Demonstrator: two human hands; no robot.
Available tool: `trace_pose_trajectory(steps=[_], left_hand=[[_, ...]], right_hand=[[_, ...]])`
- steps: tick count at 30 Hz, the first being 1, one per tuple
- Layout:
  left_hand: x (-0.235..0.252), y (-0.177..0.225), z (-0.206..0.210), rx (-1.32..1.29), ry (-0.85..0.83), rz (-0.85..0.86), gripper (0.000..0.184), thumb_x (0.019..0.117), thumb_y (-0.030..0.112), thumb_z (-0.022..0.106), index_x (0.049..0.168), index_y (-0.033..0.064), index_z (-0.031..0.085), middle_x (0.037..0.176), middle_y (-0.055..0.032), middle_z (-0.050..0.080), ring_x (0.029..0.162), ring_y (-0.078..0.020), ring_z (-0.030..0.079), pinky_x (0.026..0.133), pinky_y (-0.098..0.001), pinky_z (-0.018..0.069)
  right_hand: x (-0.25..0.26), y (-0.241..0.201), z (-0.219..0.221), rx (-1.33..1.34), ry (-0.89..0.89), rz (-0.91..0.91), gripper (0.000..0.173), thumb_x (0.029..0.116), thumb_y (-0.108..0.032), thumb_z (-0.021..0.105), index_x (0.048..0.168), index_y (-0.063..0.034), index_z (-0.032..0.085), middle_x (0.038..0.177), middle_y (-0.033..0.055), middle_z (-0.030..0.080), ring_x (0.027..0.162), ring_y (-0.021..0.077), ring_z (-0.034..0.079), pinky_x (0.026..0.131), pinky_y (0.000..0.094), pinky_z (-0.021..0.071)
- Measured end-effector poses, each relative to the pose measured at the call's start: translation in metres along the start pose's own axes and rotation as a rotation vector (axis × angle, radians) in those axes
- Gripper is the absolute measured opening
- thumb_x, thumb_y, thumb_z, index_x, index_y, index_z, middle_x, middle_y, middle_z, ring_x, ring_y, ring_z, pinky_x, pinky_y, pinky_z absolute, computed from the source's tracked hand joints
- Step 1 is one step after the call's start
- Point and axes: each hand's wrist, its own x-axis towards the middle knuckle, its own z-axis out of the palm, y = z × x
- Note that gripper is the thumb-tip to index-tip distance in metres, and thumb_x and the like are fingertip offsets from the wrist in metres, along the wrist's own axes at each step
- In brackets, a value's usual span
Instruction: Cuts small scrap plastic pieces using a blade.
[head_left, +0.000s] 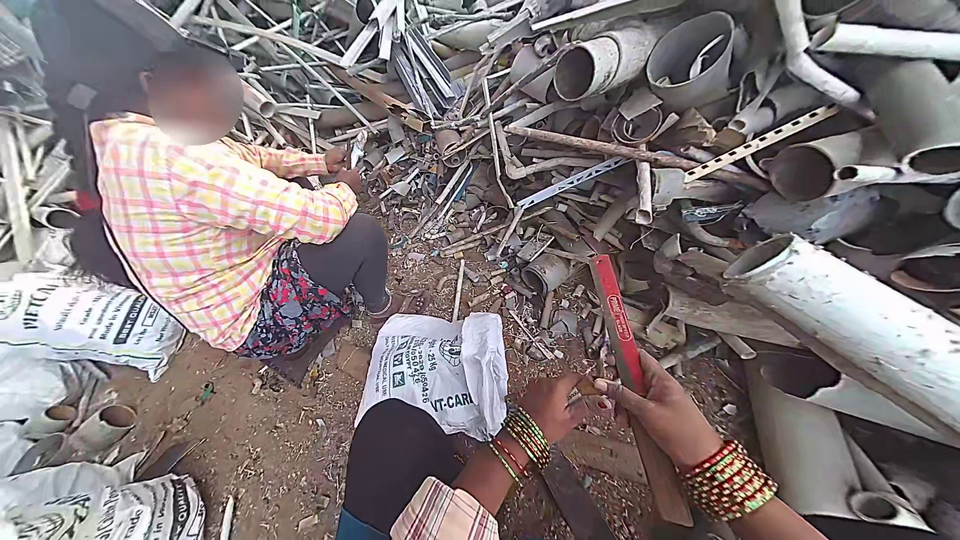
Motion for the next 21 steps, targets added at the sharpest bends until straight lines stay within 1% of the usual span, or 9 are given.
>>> trace_pose_trajectory(steps=[4, 7, 8, 9, 10, 12, 14, 17, 21], left_hand=[[-0.001, -0.001, 0.001, -0.005, -0.037, 0.01, 0.047, 0.1062, 0.024, 0.055, 0.131, -0.0158, 0.056, 0.12, -0.0352, 0.064, 0.116, -0.0428, 0.063, 0.104, -0.0538, 0.046], [-0.003, -0.001, 0.001, -0.069, -0.025, 0.035, 0.044, 0.1064, 0.021, 0.053, 0.129, -0.0171, 0.056, 0.113, -0.035, 0.065, 0.104, -0.0404, 0.066, 0.097, -0.0514, 0.0489], [-0.004, 0.0, 0.001, -0.097, -0.016, 0.041, 0.044, 0.1063, 0.021, 0.053, 0.129, -0.0169, 0.056, 0.108, -0.033, 0.066, 0.096, -0.0366, 0.066, 0.091, -0.0484, 0.0509], [-0.004, -0.001, 0.001, -0.131, -0.018, 0.041, 0.044, 0.1068, 0.021, 0.051, 0.129, -0.0161, 0.055, 0.098, -0.0281, 0.065, 0.081, -0.0295, 0.062, 0.08, -0.0434, 0.0513], [-0.004, -0.002, 0.001, -0.17, -0.031, 0.041, 0.045, 0.1074, 0.023, 0.049, 0.131, -0.0157, 0.054, 0.093, -0.0246, 0.064, 0.073, -0.0246, 0.057, 0.073, -0.0401, 0.0506], [-0.003, -0.004, 0.003, -0.23, -0.034, 0.067, 0.047, 0.1074, 0.025, 0.047, 0.13, -0.0158, 0.053, 0.084, -0.0177, 0.06, 0.065, -0.0178, 0.052, 0.066, -0.035, 0.0488], [-0.003, -0.005, 0.004, -0.262, -0.022, 0.111, 0.049, 0.106, 0.026, 0.048, 0.128, -0.0165, 0.054, 0.079, -0.0135, 0.058, 0.063, -0.0144, 0.049, 0.064, -0.0327, 0.047], [-0.004, -0.001, 0.005, -0.269, -0.012, 0.173, 0.046, 0.1042, 0.023, 0.053, 0.125, -0.0179, 0.055, 0.08, -0.0145, 0.059, 0.062, -0.0116, 0.047, 0.062, -0.0292, 0.0445], [-0.007, -0.007, 0.005, -0.266, 0.04, 0.153, 0.043, 0.1042, 0.023, 0.05, 0.119, -0.0167, 0.059, 0.075, -0.0115, 0.057, 0.06, -0.0111, 0.047, 0.062, -0.0294, 0.0454]], right_hand=[[-0.001, -0.001, 0.001, 0.021, 0.005, 0.017, 0.043, 0.0927, -0.001, 0.062, 0.132, 0.0019, 0.045, 0.082, 0.0011, 0.057, 0.051, 0.0031, 0.055, 0.047, 0.0185, 0.0491], [-0.002, -0.005, 0.0, 0.143, -0.004, 0.059, 0.03, 0.0947, 0.004, 0.056, 0.123, -0.0011, 0.048, 0.077, -0.0014, 0.057, 0.047, 0.0022, 0.052, 0.044, 0.0164, 0.0479], [-0.002, -0.007, 0.0, 0.201, -0.011, 0.078, 0.027, 0.0959, 0.005, 0.054, 0.121, -0.0023, 0.048, 0.074, -0.0023, 0.057, 0.046, 0.002, 0.052, 0.044, 0.0158, 0.0474], [-0.002, -0.008, 0.0, 0.263, -0.018, 0.1, 0.024, 0.0971, 0.006, 0.05, 0.119, -0.0033, 0.049, 0.07, -0.0026, 0.056, 0.045, 0.0024, 0.051, 0.044, 0.016, 0.0469], [-0.001, -0.009, -0.001, 0.313, -0.024, 0.121, 0.022, 0.0986, 0.006, 0.048, 0.118, -0.0044, 0.05, 0.066, -0.003, 0.056, 0.044, 0.0027, 0.051, 0.043, 0.0163, 0.0464], [0.0, -0.011, -0.002, 0.395, -0.007, 0.158, 0.018, 0.1006, 0.005, 0.044, 0.114, -0.0055, 0.051, 0.062, -0.0035, 0.054, 0.044, 0.0028, 0.05, 0.043, 0.0166, 0.0459], [0.003, -0.017, -0.005, 0.464, 0.068, 0.213, 0.015, 0.1034, 0.003, 0.042, 0.111, -0.006, 0.052, 0.06, -0.0039, 0.052, 0.042, 0.0018, 0.048, 0.042, 0.0158, 0.0442], [0.012, -0.02, -0.013, 0.532, 0.188, 0.24, 0.011, 0.1058, 0.001, 0.043, 0.109, -0.0071, 0.05, 0.062, -0.0039, 0.052, 0.042, 0.0012, 0.046, 0.041, 0.0152, 0.043], [0.021, -0.019, -0.037, 0.469, 0.312, 0.057, 0.011, 0.105, 0.0, 0.045, 0.112, -0.0074, 0.049, 0.065, -0.0058, 0.055, 0.045, 0.0007, 0.05, 0.042, 0.0144, 0.045]])
